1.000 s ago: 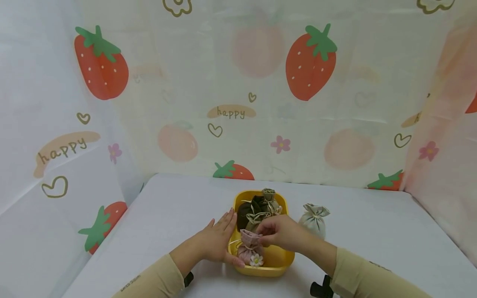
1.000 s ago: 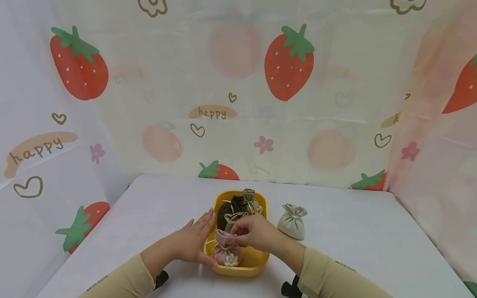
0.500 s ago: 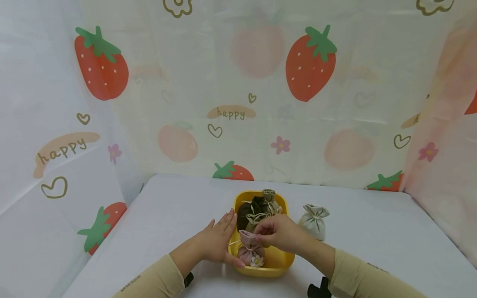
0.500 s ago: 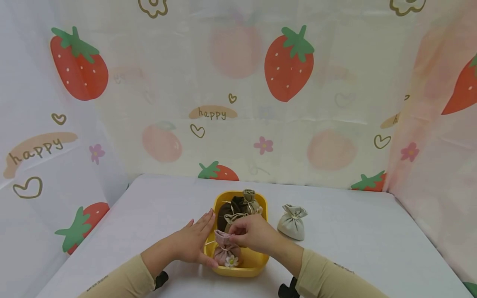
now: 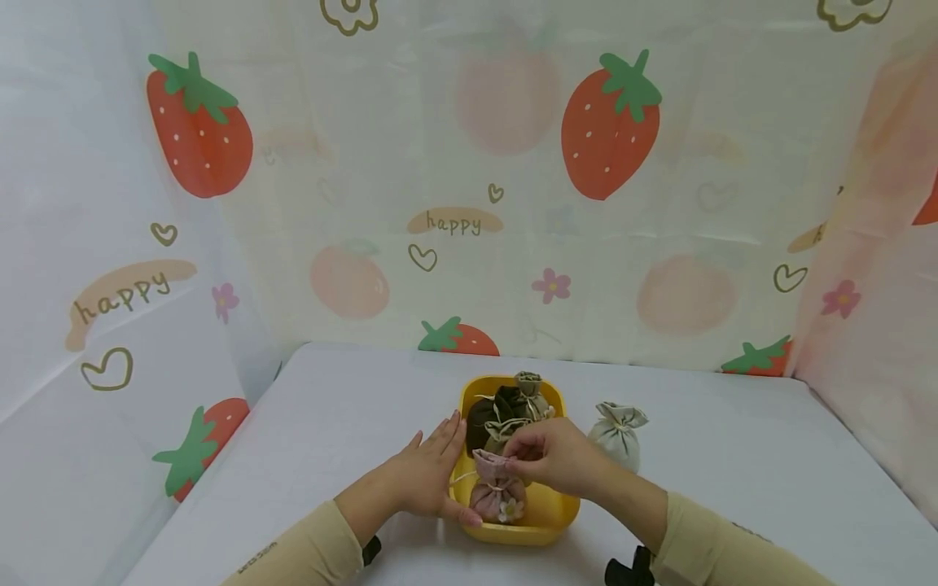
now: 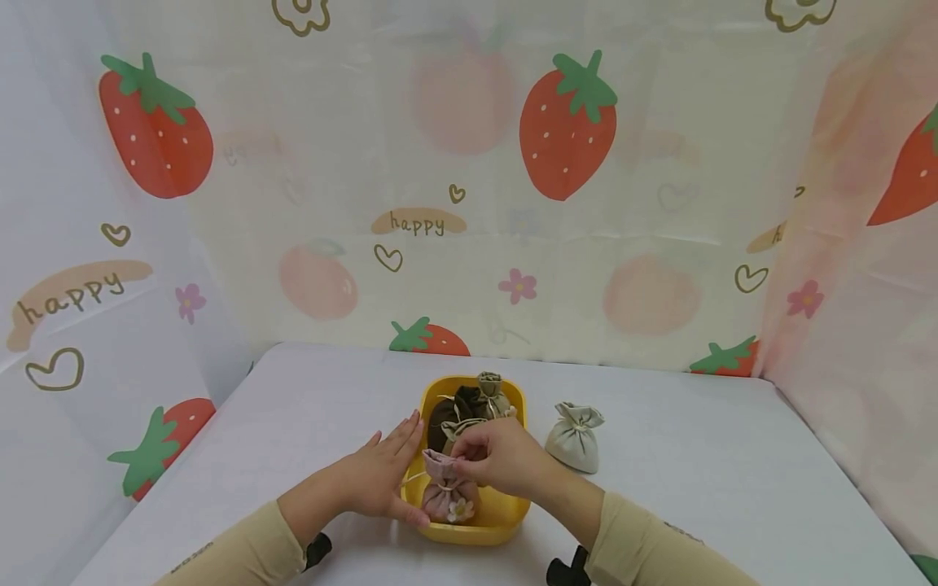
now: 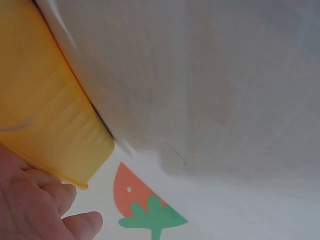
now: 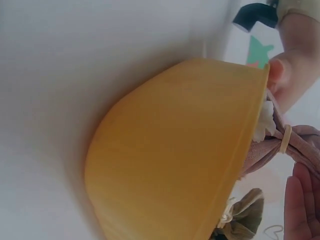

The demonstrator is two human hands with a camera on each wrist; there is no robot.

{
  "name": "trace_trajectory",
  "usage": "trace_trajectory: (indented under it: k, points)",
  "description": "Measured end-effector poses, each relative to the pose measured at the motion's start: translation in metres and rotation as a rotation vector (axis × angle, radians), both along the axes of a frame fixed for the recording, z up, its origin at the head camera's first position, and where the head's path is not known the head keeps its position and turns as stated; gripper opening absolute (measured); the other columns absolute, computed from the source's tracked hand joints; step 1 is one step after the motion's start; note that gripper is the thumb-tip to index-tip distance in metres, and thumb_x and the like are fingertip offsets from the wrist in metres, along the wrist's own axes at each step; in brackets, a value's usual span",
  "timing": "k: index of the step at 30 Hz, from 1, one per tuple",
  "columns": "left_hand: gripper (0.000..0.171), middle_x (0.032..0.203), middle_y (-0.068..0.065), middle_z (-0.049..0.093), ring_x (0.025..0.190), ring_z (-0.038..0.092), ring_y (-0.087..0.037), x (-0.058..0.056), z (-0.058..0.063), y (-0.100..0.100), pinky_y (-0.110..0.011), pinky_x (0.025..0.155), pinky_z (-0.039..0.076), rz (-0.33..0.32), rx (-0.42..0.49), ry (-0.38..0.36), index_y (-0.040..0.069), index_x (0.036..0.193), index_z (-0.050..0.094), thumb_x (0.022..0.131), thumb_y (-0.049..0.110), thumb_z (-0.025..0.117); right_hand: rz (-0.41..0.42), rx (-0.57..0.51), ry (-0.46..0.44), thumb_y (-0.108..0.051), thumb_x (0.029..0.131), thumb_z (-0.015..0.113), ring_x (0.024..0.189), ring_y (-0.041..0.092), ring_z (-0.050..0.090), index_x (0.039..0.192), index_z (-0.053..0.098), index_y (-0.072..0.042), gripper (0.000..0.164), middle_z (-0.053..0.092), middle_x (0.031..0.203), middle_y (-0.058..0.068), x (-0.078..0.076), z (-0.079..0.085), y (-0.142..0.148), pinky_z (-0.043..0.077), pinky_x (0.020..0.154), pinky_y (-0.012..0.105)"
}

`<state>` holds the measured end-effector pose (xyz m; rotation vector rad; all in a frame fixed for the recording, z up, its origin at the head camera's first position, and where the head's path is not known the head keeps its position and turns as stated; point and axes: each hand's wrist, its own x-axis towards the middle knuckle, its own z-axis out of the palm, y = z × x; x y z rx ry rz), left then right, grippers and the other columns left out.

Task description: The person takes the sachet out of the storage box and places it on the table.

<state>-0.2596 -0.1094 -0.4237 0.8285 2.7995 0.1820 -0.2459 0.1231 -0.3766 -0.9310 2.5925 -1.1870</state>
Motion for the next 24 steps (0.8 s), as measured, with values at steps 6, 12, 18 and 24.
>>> trace_trajectory:
  k: [6,12,18,24]
  points:
    - [0.13,0.153,-0.009,-0.009,0.14,0.001,-0.024,0.001,0.001,0.0,-0.054,0.107,0.016,-0.003,0.001,-0.002,0.006,0.147,0.001,0.055,0.089,0.04,-0.026,-0.028,0.028,-0.02,0.083,0.069,0.066,0.007,0.057,0.081,0.069,-0.014,0.007,0.063,0.071,-0.009,0.003,0.007,0.002,0.05,0.061,0.023]
    - [0.13,0.153,-0.01,-0.008,0.14,0.001,-0.024,0.001,0.001,0.0,-0.054,0.106,0.016,-0.009,0.003,0.002,0.005,0.147,0.001,0.056,0.089,0.04,-0.041,-0.047,0.057,-0.018,0.082,0.069,0.066,0.007,0.058,0.081,0.069,-0.014,0.005,0.063,0.072,-0.008,0.004,0.018,0.007,0.05,0.062,0.023]
    - [0.13,0.153,-0.01,-0.008,0.14,0.002,-0.025,0.001,0.002,0.0,-0.054,0.106,0.016,-0.009,-0.007,0.009,0.005,0.147,0.002,0.056,0.089,0.042,-0.044,-0.081,0.087,-0.016,0.082,0.069,0.067,0.008,0.059,0.083,0.069,-0.011,0.005,0.064,0.074,-0.005,0.002,0.026,0.015,0.051,0.062,0.023]
    - [0.128,0.153,-0.01,-0.008,0.14,0.001,-0.025,0.001,0.001,0.001,-0.054,0.107,0.016,0.0,-0.013,0.007,0.005,0.147,0.002,0.059,0.086,0.046,-0.095,-0.093,0.053,-0.015,0.082,0.069,0.07,0.013,0.059,0.085,0.069,-0.012,0.004,0.063,0.077,-0.003,0.001,0.034,0.022,0.052,0.065,0.024]
